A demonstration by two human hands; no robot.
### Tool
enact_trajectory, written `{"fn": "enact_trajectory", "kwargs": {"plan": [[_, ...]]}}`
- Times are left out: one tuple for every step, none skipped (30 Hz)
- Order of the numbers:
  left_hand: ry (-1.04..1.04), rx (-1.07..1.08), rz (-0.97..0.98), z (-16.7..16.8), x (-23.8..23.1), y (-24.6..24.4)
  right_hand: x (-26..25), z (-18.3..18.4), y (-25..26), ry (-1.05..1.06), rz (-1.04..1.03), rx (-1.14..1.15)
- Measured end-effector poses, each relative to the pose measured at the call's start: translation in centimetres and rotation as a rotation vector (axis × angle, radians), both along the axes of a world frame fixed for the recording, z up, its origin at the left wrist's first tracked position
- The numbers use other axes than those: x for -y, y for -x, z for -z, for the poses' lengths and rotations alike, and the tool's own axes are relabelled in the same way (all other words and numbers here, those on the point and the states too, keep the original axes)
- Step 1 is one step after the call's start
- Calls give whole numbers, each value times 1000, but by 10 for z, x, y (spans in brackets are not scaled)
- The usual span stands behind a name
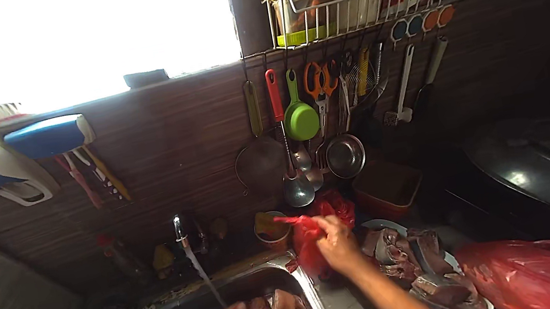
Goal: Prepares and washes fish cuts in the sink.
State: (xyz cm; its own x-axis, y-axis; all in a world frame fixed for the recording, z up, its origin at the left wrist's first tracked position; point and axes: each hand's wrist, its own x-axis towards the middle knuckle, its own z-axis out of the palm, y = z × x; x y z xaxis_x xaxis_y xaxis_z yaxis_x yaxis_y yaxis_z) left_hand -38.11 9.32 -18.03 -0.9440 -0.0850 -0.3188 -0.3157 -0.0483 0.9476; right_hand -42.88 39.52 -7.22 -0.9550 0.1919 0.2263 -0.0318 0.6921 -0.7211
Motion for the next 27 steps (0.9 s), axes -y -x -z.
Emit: {"fn": "enact_trajectory", "kwargs": {"plan": [[-61,29,-71,-9,2,12,-15,7,14,-90,22,54],[-134,54,-149,-21,3,26,-28,11,26,-159,10,198],[-213,67,-216,-35,5,42,-37,9,35,-208,-9,337],[-275,64,-258,-50,8,58,-40,2,39,-226,-8,390],[-315,50,-275,-63,10,71,-39,-8,37,-228,18,368],[-342,28,-275,-73,11,82,-36,-17,31,-248,61,312],[-370,2,-263,-81,12,91,-33,-25,24,-276,110,255],[-394,-20,-242,-86,12,99,-30,-30,18,-299,159,210],[-397,-31,-228,-91,13,103,-28,-31,12,-317,191,185],[-376,-28,-222,-95,12,105,-25,-29,7,-326,204,172],[-344,-19,-219,-97,13,107,-21,-26,1,-330,202,129],[-316,-15,-219,-98,14,108,-14,-22,-4,-332,188,64],[-300,-11,-211,-97,15,108,-6,-14,-11,-327,152,-28],[-284,2,-198,-94,16,106,3,-5,-17,-315,100,-121],[-263,19,-179,-91,18,104,13,5,-24,-294,43,-188],[-224,35,-168,-88,19,102,24,12,-31,-261,-14,-227],[-159,39,-146,-86,20,100,34,15,-39,-210,-82,-229],[-65,27,-92,-82,21,97,44,18,-46,-163,-152,-221],[59,-6,4,-75,25,94,51,20,-53,-116,-234,-193],[213,-34,121,-67,28,90,56,22,-58,-74,-328,-135],[374,-51,240,-57,32,86,59,24,-61,-53,-422,-76],[523,-38,360,-49,35,80,60,26,-63,-63,-507,1],[638,-13,489,-44,36,73,62,27,-65,-103,-566,93],[730,-3,600,-41,36,64,63,28,-66,-145,-593,162],[808,-3,666,-39,35,55,64,29,-67,-164,-601,197],[888,-14,677,-36,34,46,64,32,-68,-156,-605,218],[988,-37,651,-33,34,36,64,35,-69,-150,-598,247]]}}
